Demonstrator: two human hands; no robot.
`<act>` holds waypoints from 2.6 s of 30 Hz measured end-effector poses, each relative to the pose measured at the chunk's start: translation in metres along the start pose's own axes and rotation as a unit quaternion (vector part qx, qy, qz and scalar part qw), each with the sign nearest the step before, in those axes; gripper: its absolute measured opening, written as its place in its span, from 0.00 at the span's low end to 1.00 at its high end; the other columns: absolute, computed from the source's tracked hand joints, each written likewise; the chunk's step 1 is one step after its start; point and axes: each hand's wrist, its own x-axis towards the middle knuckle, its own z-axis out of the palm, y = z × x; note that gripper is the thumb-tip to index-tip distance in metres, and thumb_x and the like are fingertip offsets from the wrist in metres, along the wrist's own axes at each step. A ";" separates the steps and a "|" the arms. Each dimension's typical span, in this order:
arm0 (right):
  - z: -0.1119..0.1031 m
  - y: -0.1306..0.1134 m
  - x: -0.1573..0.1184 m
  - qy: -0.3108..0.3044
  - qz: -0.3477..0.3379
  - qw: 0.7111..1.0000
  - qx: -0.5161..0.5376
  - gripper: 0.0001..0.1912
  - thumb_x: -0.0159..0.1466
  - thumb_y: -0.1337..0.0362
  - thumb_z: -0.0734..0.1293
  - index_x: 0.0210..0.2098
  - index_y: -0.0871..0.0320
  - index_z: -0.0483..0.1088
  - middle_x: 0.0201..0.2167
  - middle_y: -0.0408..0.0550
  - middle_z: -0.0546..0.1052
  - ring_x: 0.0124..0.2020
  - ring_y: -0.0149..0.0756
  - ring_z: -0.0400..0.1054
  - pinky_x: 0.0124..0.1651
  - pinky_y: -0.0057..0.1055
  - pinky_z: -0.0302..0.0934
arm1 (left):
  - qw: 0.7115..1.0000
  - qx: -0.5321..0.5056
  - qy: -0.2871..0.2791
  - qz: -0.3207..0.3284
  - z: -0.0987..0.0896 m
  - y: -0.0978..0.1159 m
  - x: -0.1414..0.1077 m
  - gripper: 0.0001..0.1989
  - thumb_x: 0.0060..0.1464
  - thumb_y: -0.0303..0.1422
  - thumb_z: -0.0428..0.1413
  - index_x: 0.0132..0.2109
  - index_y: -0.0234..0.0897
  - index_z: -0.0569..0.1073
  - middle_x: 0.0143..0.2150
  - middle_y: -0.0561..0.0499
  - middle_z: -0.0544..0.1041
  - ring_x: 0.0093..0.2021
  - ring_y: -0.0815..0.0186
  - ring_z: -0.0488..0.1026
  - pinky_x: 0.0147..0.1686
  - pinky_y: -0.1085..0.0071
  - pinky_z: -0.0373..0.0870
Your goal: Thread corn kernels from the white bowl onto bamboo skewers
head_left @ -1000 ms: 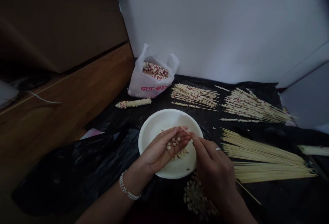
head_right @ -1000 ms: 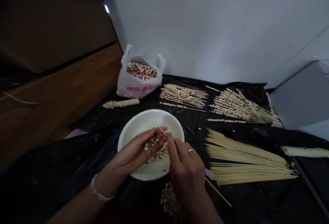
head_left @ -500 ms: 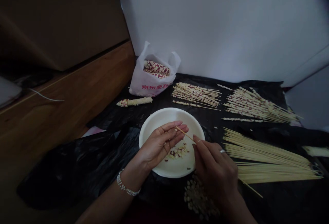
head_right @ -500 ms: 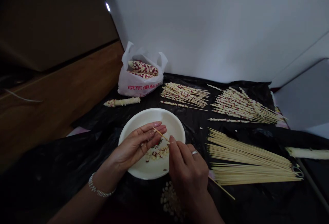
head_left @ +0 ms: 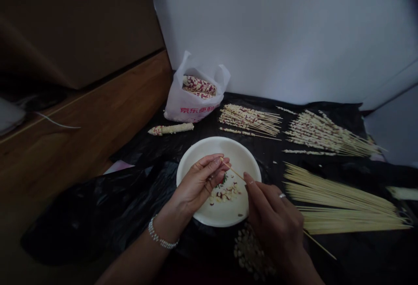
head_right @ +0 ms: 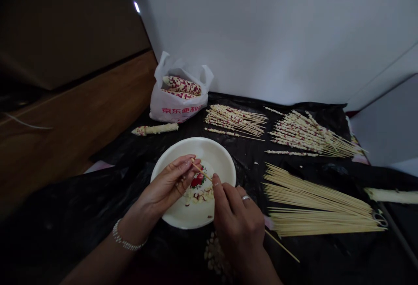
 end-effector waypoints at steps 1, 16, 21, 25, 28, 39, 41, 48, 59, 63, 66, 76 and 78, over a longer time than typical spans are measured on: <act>0.000 0.000 0.000 -0.002 -0.001 1.000 0.001 0.25 0.59 0.74 0.66 0.56 0.60 0.64 0.36 0.48 0.77 0.32 0.29 0.68 0.35 0.26 0.59 | 1.000 0.005 -0.002 0.004 0.000 0.000 0.000 0.07 0.48 0.25 0.61 0.37 0.33 0.77 0.38 0.48 0.80 0.33 0.73 0.76 0.33 0.83 0.73; -0.001 -0.001 -0.001 -0.014 0.019 0.999 -0.034 0.23 0.59 0.73 0.65 0.54 0.59 0.66 0.36 0.46 0.77 0.31 0.28 0.67 0.34 0.26 0.58 | 0.999 0.023 -0.036 0.021 -0.001 -0.004 -0.001 0.07 0.51 0.27 0.60 0.39 0.31 0.78 0.39 0.47 0.79 0.36 0.72 0.76 0.38 0.80 0.73; -0.002 -0.001 0.000 -0.020 0.011 0.999 -0.027 0.23 0.59 0.73 0.65 0.54 0.60 0.66 0.35 0.47 0.77 0.32 0.29 0.67 0.34 0.27 0.58 | 1.000 0.001 -0.026 0.015 -0.002 -0.004 0.000 0.05 0.49 0.25 0.61 0.37 0.31 0.78 0.35 0.48 0.79 0.34 0.73 0.76 0.36 0.82 0.73; -0.002 -0.002 0.001 -0.017 0.015 0.999 -0.027 0.22 0.59 0.73 0.66 0.53 0.60 0.67 0.35 0.47 0.77 0.31 0.28 0.67 0.34 0.26 0.58 | 1.000 0.002 -0.024 0.012 -0.002 -0.004 0.000 0.05 0.50 0.25 0.60 0.36 0.32 0.78 0.36 0.49 0.79 0.34 0.74 0.75 0.37 0.82 0.72; -0.002 -0.002 0.002 -0.014 0.011 0.999 -0.033 0.21 0.59 0.73 0.66 0.52 0.60 0.68 0.34 0.47 0.77 0.30 0.28 0.67 0.34 0.27 0.57 | 1.000 0.006 -0.025 0.008 -0.001 -0.004 0.000 0.05 0.50 0.25 0.60 0.36 0.33 0.78 0.35 0.50 0.78 0.34 0.74 0.75 0.37 0.83 0.71; -0.002 0.000 -0.002 -0.021 0.000 0.999 -0.036 0.24 0.59 0.73 0.65 0.55 0.60 0.66 0.35 0.47 0.77 0.32 0.29 0.67 0.35 0.27 0.58 | 1.000 0.002 -0.018 0.009 -0.001 -0.004 0.000 0.04 0.49 0.25 0.61 0.35 0.32 0.78 0.33 0.51 0.78 0.33 0.74 0.74 0.35 0.82 0.72; -0.001 0.000 -0.003 -0.020 -0.003 0.999 -0.042 0.25 0.59 0.73 0.65 0.56 0.59 0.65 0.35 0.47 0.77 0.31 0.29 0.67 0.35 0.27 0.58 | 1.000 -0.001 -0.016 0.013 -0.001 -0.004 0.000 0.04 0.48 0.25 0.62 0.35 0.32 0.78 0.32 0.51 0.78 0.33 0.74 0.74 0.35 0.82 0.72; -0.001 -0.002 -0.004 -0.022 -0.005 0.998 -0.056 0.25 0.59 0.73 0.65 0.56 0.59 0.65 0.35 0.47 0.77 0.31 0.29 0.67 0.33 0.28 0.57 | 0.999 0.019 -0.003 0.032 -0.003 -0.006 0.001 0.06 0.46 0.25 0.63 0.34 0.30 0.78 0.32 0.49 0.78 0.31 0.74 0.74 0.35 0.81 0.72; -0.001 -0.008 -0.004 -0.021 0.001 0.999 -0.035 0.22 0.59 0.74 0.64 0.54 0.63 0.66 0.35 0.49 0.77 0.32 0.30 0.67 0.35 0.27 0.58 | 0.998 0.049 -0.039 0.000 -0.001 -0.007 -0.001 0.05 0.45 0.25 0.64 0.33 0.31 0.77 0.30 0.51 0.77 0.31 0.74 0.74 0.35 0.81 0.70; -0.001 -0.010 -0.002 -0.026 0.003 0.999 -0.025 0.21 0.60 0.74 0.63 0.54 0.63 0.66 0.36 0.50 0.77 0.33 0.30 0.68 0.35 0.27 0.59 | 0.995 0.064 -0.076 -0.017 -0.001 -0.011 -0.004 0.05 0.44 0.24 0.64 0.32 0.30 0.77 0.32 0.51 0.77 0.32 0.74 0.74 0.37 0.80 0.70; 0.000 -0.007 -0.001 -0.014 0.008 1.000 -0.025 0.20 0.60 0.74 0.63 0.53 0.63 0.67 0.37 0.50 0.77 0.34 0.30 0.68 0.36 0.27 0.59 | 0.995 0.028 -0.088 -0.023 -0.001 -0.008 -0.005 0.07 0.50 0.25 0.59 0.39 0.30 0.77 0.39 0.47 0.77 0.38 0.70 0.75 0.45 0.75 0.70; 0.002 -0.003 -0.001 0.001 0.015 0.999 -0.038 0.19 0.60 0.73 0.64 0.52 0.62 0.68 0.34 0.48 0.77 0.30 0.29 0.67 0.33 0.26 0.58 | 0.993 -0.034 -0.091 -0.059 -0.001 0.002 0.000 0.30 0.37 0.09 0.44 0.47 0.30 0.72 0.53 0.43 0.74 0.59 0.62 0.64 0.59 0.66 0.59; 0.003 -0.004 -0.001 -0.001 0.019 0.999 -0.035 0.19 0.60 0.73 0.63 0.52 0.62 0.68 0.35 0.48 0.77 0.30 0.29 0.67 0.33 0.26 0.58 | 0.995 -0.023 -0.075 -0.058 0.002 0.002 -0.002 0.26 0.43 0.10 0.46 0.48 0.29 0.71 0.54 0.41 0.73 0.59 0.60 0.65 0.59 0.67 0.60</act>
